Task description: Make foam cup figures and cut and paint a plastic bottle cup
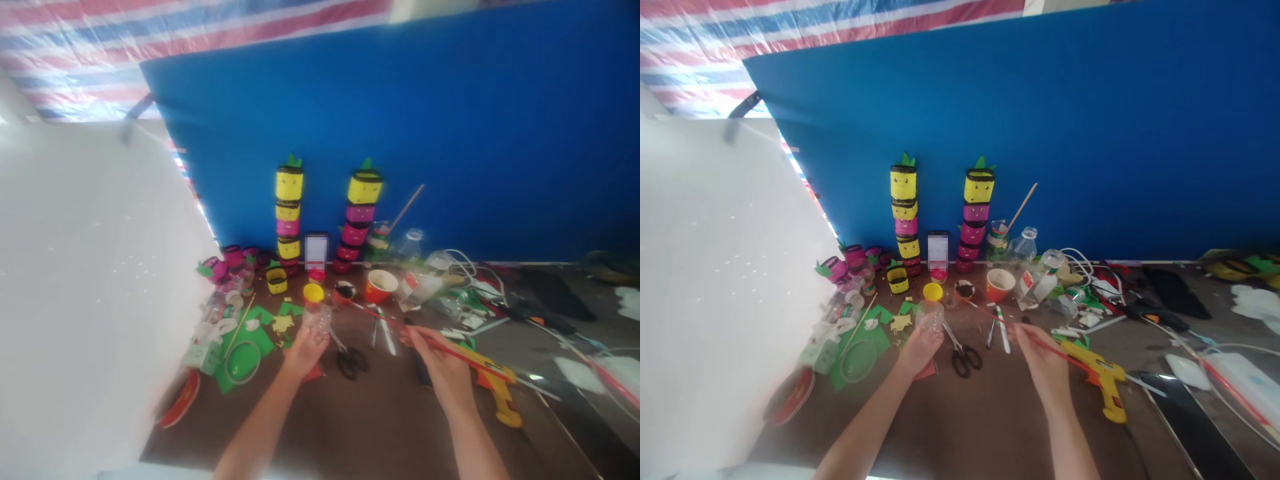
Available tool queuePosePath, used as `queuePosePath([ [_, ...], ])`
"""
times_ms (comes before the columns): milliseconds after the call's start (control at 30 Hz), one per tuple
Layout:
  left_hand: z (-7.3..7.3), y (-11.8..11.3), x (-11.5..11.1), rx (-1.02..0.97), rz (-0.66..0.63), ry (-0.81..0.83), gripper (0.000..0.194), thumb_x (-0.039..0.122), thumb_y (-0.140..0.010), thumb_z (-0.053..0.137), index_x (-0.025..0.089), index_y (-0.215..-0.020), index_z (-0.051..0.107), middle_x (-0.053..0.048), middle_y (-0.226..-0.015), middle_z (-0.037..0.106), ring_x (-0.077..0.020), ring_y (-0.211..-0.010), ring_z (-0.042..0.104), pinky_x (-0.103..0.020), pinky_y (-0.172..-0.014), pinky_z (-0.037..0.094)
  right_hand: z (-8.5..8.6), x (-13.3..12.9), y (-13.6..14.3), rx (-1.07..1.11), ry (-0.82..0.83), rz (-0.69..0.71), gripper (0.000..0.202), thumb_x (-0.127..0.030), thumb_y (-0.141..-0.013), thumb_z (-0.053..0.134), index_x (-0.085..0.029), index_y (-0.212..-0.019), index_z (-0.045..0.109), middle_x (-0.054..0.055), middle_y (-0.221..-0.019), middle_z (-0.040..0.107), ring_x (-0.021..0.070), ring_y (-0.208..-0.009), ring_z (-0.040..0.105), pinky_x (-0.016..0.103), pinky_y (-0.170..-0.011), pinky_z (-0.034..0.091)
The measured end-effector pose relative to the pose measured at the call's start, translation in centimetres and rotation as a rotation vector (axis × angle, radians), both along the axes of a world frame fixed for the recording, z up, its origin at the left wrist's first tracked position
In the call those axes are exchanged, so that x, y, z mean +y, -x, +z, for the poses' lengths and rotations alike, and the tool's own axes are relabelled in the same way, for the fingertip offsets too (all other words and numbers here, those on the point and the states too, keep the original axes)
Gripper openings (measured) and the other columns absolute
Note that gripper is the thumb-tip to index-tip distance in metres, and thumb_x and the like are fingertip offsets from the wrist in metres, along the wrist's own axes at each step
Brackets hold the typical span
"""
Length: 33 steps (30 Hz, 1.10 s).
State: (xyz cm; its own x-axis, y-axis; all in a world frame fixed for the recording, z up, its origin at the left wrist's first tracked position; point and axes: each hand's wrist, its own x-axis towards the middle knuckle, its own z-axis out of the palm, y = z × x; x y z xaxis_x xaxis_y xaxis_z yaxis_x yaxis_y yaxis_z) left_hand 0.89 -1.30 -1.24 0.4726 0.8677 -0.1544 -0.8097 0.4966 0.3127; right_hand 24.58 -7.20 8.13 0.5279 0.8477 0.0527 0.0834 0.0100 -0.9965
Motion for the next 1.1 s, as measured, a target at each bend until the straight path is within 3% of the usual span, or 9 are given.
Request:
queuePosePath([
  [133, 0.2, 0.0, 0.2, -0.023, -0.010, 0.010, 0.034, 0.021, -0.089, 0.036, 0.019, -0.116, 0.057, -0.009, -0.122, 0.059, -0.0167, -0.109, 0.056, -0.034, -0.102, 0.032, 1.4, 1.0, 0.9, -0.043, -0.007, -0.010, 0.033, -0.045, -0.058, 0.075, -0.019, -0.078, 0.069, 0.004, -0.070, 0.071, 0.0195, -0.067, 0.067, 0.032, -0.070, 0.053],
  [267, 0.7, 0.1, 0.4, -0.062, -0.019, 0.036, 0.035, 0.026, -0.089, 0.035, 0.017, -0.112, 0.060, -0.009, -0.115, 0.063, -0.0179, -0.105, 0.058, -0.034, -0.098, 0.035, 1.8, 2.1, 1.3, 0.031, -0.054, 0.023, 0.036, -0.046, -0.058, 0.074, -0.020, -0.082, 0.071, 0.004, -0.074, 0.072, 0.0189, -0.068, 0.067, 0.033, -0.072, 0.054],
  [500, 1.7, 0.2, 0.2, -0.117, 0.026, 0.079, 0.030, 0.027, -0.086, 0.042, 0.013, -0.097, 0.066, -0.009, -0.103, 0.068, -0.0192, -0.098, 0.061, -0.034, -0.098, 0.036, 0.1, 2.4, 1.3, 0.011, -0.053, 0.034, 0.034, -0.044, -0.061, 0.074, -0.019, -0.084, 0.071, 0.005, -0.078, 0.072, 0.0194, -0.072, 0.067, 0.034, -0.075, 0.053],
  [800, 2.1, 0.4, 0.1, -0.114, 0.005, 0.116, 0.028, 0.032, -0.082, 0.052, 0.012, -0.096, 0.065, -0.009, -0.101, 0.068, -0.0206, -0.096, 0.061, -0.034, -0.091, 0.041, -2.5, 1.1, 0.8, 0.068, -0.135, -0.032, 0.026, -0.039, -0.067, 0.071, -0.019, -0.082, 0.070, 0.004, -0.074, 0.071, 0.0184, -0.067, 0.066, 0.033, -0.067, 0.054],
  [1000, 2.2, 0.3, 0.1, -0.100, 0.026, 0.112, 0.028, 0.031, -0.084, 0.049, 0.013, -0.097, 0.065, -0.009, -0.101, 0.068, -0.0192, -0.097, 0.061, -0.034, -0.094, 0.040, -2.3, 0.2, 1.4, 0.251, -0.147, -0.074, 0.028, -0.039, -0.060, 0.076, -0.017, -0.076, 0.070, 0.004, -0.067, 0.069, 0.0170, -0.060, 0.064, 0.030, -0.059, 0.053],
  [1100, 2.0, 0.3, 0.2, -0.081, 0.034, 0.079, 0.028, 0.029, -0.084, 0.046, 0.013, -0.100, 0.065, -0.009, -0.104, 0.067, -0.0182, -0.099, 0.060, -0.034, -0.098, 0.038, -2.1, -0.3, 1.8, 0.259, -0.189, -0.047, 0.030, -0.043, -0.063, 0.073, -0.017, -0.078, 0.070, 0.006, -0.068, 0.069, 0.0180, -0.061, 0.064, 0.032, -0.059, 0.054],
])
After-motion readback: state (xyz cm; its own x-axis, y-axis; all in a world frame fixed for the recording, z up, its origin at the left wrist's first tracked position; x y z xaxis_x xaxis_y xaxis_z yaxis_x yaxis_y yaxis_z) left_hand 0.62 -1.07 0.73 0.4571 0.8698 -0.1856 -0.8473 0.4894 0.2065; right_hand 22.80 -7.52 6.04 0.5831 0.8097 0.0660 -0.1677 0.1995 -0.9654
